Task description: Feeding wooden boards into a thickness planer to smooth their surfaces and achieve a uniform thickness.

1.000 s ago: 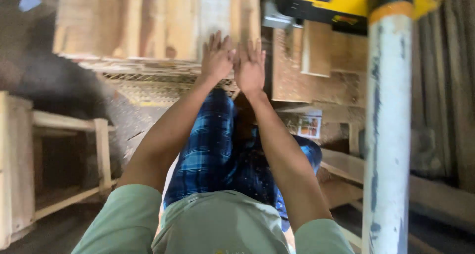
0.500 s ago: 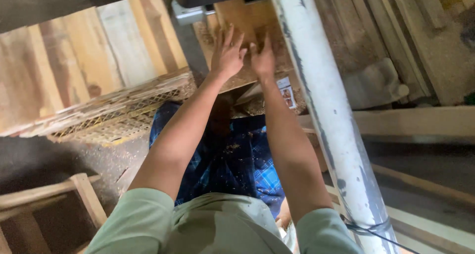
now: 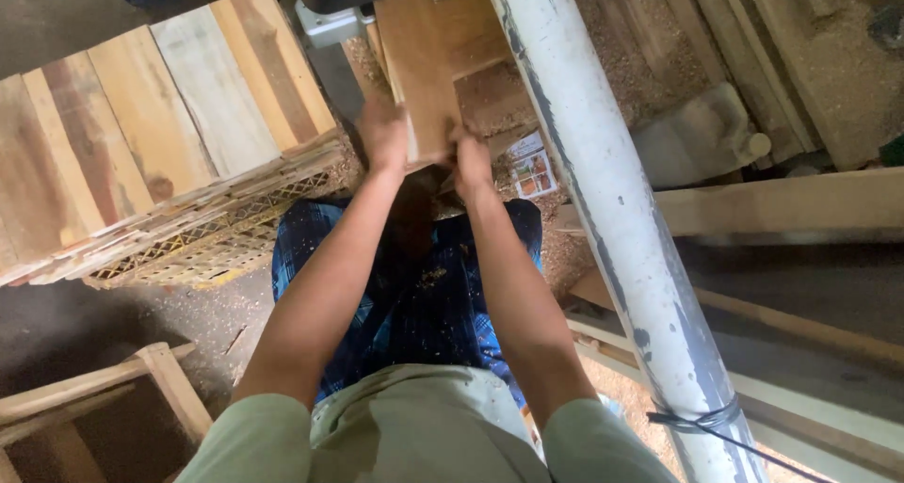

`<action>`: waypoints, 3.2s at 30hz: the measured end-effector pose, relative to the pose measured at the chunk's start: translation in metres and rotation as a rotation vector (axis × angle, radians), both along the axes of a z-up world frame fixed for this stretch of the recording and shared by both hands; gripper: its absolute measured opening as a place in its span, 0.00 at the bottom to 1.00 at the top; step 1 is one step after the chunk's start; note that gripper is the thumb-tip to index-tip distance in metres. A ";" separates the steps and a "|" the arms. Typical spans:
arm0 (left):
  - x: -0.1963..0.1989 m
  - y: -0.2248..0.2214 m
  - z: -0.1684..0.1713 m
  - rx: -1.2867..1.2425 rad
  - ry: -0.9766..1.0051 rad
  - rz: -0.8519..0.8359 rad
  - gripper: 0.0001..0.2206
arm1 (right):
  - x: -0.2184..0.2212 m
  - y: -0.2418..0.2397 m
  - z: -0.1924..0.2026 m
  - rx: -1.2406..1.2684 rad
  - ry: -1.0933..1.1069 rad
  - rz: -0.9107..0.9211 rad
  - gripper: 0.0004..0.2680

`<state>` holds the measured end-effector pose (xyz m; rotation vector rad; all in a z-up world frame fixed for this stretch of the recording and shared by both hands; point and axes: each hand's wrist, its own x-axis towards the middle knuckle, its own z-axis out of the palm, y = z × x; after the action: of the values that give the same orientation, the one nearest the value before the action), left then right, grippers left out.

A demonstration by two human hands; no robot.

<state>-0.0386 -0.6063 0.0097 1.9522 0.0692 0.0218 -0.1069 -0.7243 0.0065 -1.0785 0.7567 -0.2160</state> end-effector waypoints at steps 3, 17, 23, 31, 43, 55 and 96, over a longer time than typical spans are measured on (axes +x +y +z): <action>0.000 0.016 -0.027 -0.430 0.329 -0.027 0.26 | -0.034 0.008 0.018 0.063 -0.021 0.149 0.26; -0.012 0.015 0.040 -0.443 -0.187 -0.339 0.18 | -0.013 0.001 0.064 -0.581 -0.534 0.131 0.12; -0.005 0.010 -0.008 -0.150 -0.202 -0.328 0.20 | -0.014 -0.004 0.021 -0.695 -0.380 0.179 0.10; -0.004 0.033 -0.009 -0.143 -0.131 -0.309 0.15 | -0.010 -0.005 -0.007 -0.814 -0.237 0.270 0.10; -0.001 0.206 -0.024 -0.454 -0.110 0.124 0.21 | 0.031 0.170 0.017 -0.449 -0.331 0.578 0.09; 0.005 0.481 -0.024 -0.313 -0.191 0.533 0.11 | 0.060 0.399 0.008 -1.094 -0.700 1.312 0.39; 0.010 0.635 -0.004 -0.066 0.227 0.350 0.27 | 0.101 0.564 -0.006 -1.894 -0.470 1.314 0.33</action>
<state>-0.0285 0.0290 0.0059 1.8487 0.5539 0.0279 -0.0061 -0.1600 0.0004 -2.8636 -1.0444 0.0412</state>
